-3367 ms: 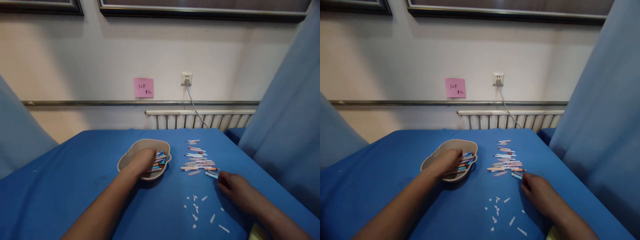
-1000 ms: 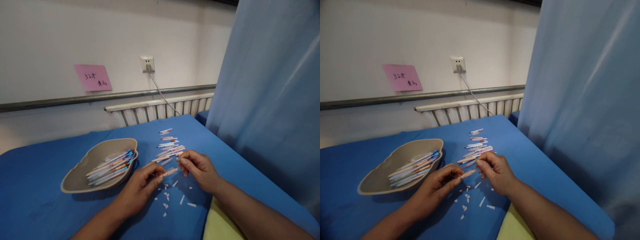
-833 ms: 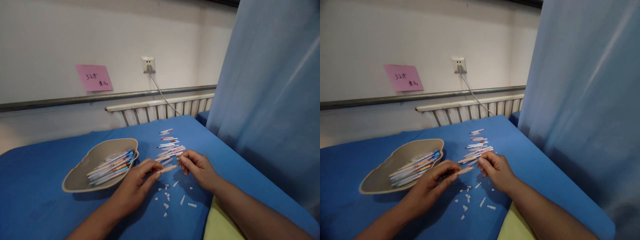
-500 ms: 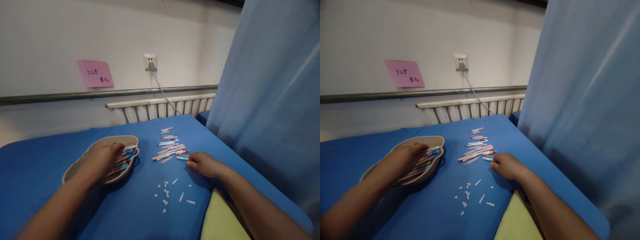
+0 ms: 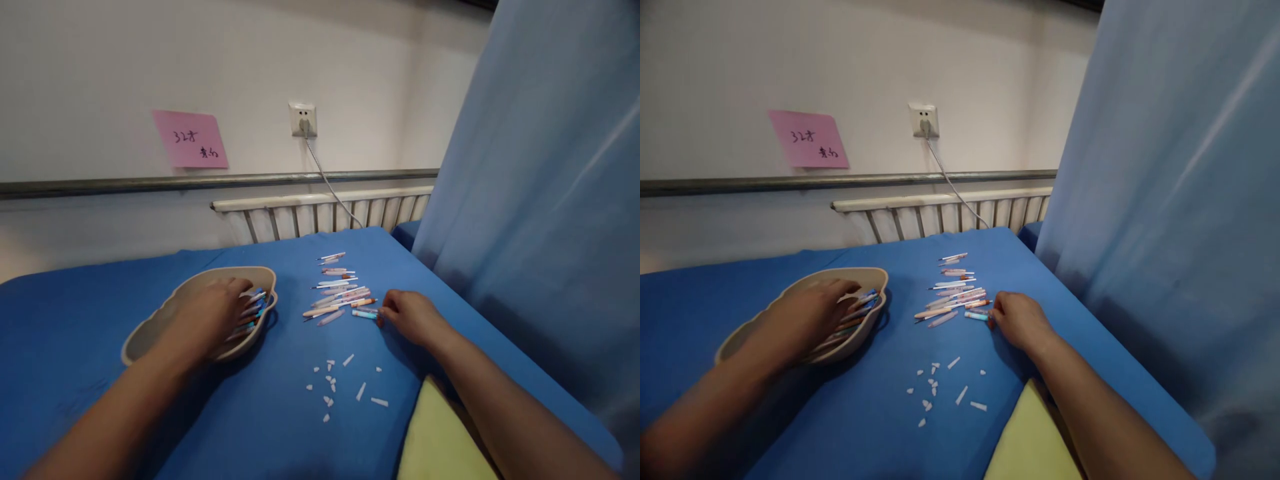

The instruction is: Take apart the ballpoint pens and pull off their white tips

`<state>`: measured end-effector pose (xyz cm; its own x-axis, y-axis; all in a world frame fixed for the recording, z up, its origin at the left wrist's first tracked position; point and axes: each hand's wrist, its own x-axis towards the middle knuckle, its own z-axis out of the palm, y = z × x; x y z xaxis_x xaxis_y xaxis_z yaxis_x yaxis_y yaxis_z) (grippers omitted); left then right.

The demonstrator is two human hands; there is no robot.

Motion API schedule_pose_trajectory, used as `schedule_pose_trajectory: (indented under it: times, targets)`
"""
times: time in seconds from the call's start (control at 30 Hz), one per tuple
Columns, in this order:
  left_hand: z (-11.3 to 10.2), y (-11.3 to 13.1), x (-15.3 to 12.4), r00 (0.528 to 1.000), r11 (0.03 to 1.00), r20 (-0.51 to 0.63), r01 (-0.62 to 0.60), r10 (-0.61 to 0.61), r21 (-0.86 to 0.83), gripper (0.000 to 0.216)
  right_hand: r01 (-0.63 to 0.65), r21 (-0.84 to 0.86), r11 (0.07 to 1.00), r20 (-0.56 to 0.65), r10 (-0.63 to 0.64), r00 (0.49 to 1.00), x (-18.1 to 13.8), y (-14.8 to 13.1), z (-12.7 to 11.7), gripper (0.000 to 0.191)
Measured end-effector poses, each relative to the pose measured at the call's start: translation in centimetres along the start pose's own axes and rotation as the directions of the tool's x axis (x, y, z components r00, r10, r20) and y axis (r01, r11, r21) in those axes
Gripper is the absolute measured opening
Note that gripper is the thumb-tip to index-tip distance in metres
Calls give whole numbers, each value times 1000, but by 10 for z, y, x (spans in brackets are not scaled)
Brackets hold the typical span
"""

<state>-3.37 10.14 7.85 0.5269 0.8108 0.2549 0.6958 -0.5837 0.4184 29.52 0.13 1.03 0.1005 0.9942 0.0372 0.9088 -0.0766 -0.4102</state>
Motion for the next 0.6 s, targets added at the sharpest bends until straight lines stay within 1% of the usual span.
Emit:
schedule_pose_trajectory:
  times: [0.03, 0.07, 0.1, 0.13, 0.17, 0.23, 0.3, 0.37, 0.47, 0.6]
  targets:
    - [5, 13, -3, 1000, 999, -23, -2, 3, 54, 16, 23, 0, 1000, -16, -23, 1000, 1, -1, 2, 19]
    - [13, 25, -7, 999, 985, -17, -47, 51, 165, 21, 48, 2, 999, -23, -48, 999, 2, -3, 5, 17]
    - [22, 37, -11, 993, 969, 35, -114, 109, 220, 24, 69, 3, 998, -24, -69, 997, 3, -5, 8, 14]
    - [33, 48, -16, 985, 956, 87, -167, 150, 243, 24, 86, 4, 996, -20, -86, 996, 3, -6, 12, 12]
    - [45, 57, -19, 976, 950, 141, -197, 166, 244, 24, 97, 5, 995, -16, -97, 995, 3, -8, 15, 12]
    - [67, 68, -22, 964, 949, 200, -221, 177, 227, 24, 121, 4, 993, -11, -121, 993, 3, -10, 20, 12]
    - [84, 72, -21, 963, 948, 213, -212, 162, 239, 25, 141, 8, 990, -4, -141, 990, 3, -11, 23, 12]
    - [96, 73, -17, 968, 949, 210, -192, 140, 250, 24, 156, 16, 988, 4, -156, 988, 4, -11, 24, 13]
    - [106, 74, -10, 971, 956, 210, -163, 111, 245, 19, 184, 35, 982, 20, -185, 983, 3, -10, 22, 13]
    - [113, 78, -4, 980, 960, 187, -118, 71, 255, 16, 236, 79, 968, 43, -240, 970, 1, -7, 18, 11]
